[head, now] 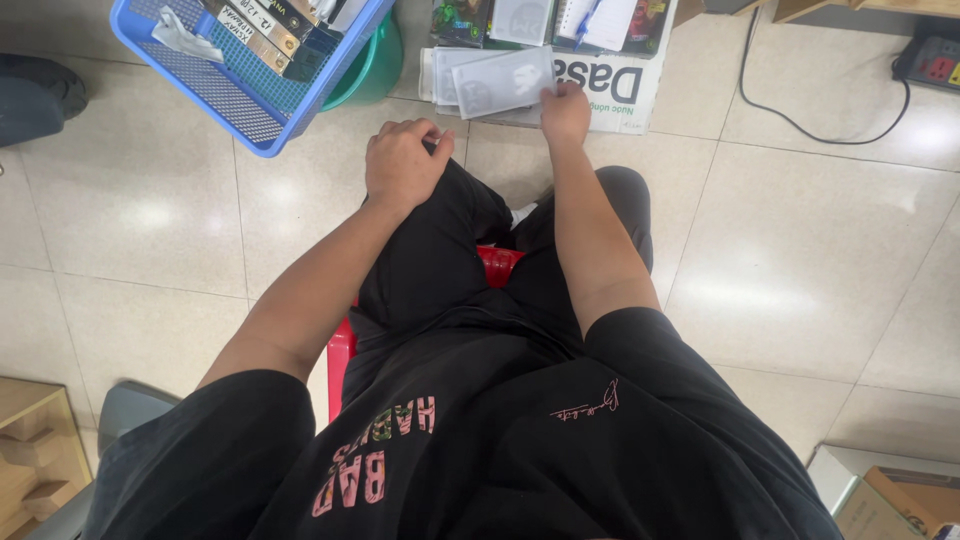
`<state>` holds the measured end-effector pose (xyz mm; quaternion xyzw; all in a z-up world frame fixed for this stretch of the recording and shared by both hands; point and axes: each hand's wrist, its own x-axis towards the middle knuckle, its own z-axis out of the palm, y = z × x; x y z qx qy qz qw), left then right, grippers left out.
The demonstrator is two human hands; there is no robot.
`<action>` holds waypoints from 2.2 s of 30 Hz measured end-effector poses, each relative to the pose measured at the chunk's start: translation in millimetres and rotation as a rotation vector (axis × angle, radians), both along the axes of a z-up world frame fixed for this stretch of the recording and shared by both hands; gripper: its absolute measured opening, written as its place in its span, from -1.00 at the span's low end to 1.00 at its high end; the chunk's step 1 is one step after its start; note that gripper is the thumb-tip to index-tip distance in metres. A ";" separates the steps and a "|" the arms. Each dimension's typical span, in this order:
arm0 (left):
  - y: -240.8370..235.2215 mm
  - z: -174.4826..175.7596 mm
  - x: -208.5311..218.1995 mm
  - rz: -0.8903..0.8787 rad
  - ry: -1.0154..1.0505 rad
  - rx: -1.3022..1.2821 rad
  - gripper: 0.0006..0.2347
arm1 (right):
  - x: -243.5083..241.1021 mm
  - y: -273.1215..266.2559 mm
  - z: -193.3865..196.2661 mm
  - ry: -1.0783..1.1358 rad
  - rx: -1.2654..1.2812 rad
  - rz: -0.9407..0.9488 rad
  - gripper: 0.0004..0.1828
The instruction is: The person sits on a stool and repeatedly places small black items into white paper envelopes. They fold the envelopes shut and place them into a stack on the floor next to a blue basket.
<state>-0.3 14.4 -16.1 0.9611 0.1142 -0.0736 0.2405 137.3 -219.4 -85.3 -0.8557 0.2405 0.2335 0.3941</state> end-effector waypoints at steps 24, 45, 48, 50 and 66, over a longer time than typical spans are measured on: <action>-86.2 135.6 -97.2 0.127 0.230 -1.788 -0.62 | -204.8 -89.0 201.3 -0.346 0.687 0.332 -0.88; -93.1 145.0 -153.8 -0.074 0.109 -1.123 -0.67 | -228.9 -84.4 270.5 -0.517 0.489 0.638 -0.88; -93.6 142.5 -154.0 -0.089 0.105 -1.094 -0.69 | -222.8 -83.0 273.0 -0.497 0.458 0.661 -0.95; -94.4 141.7 -153.5 -0.086 0.108 -1.088 -0.70 | -220.6 -81.6 278.5 -0.466 0.445 0.652 -0.96; -95.7 141.8 -154.3 -0.125 0.053 -1.115 -0.81 | -207.8 -81.9 304.4 -0.374 0.368 0.756 -0.96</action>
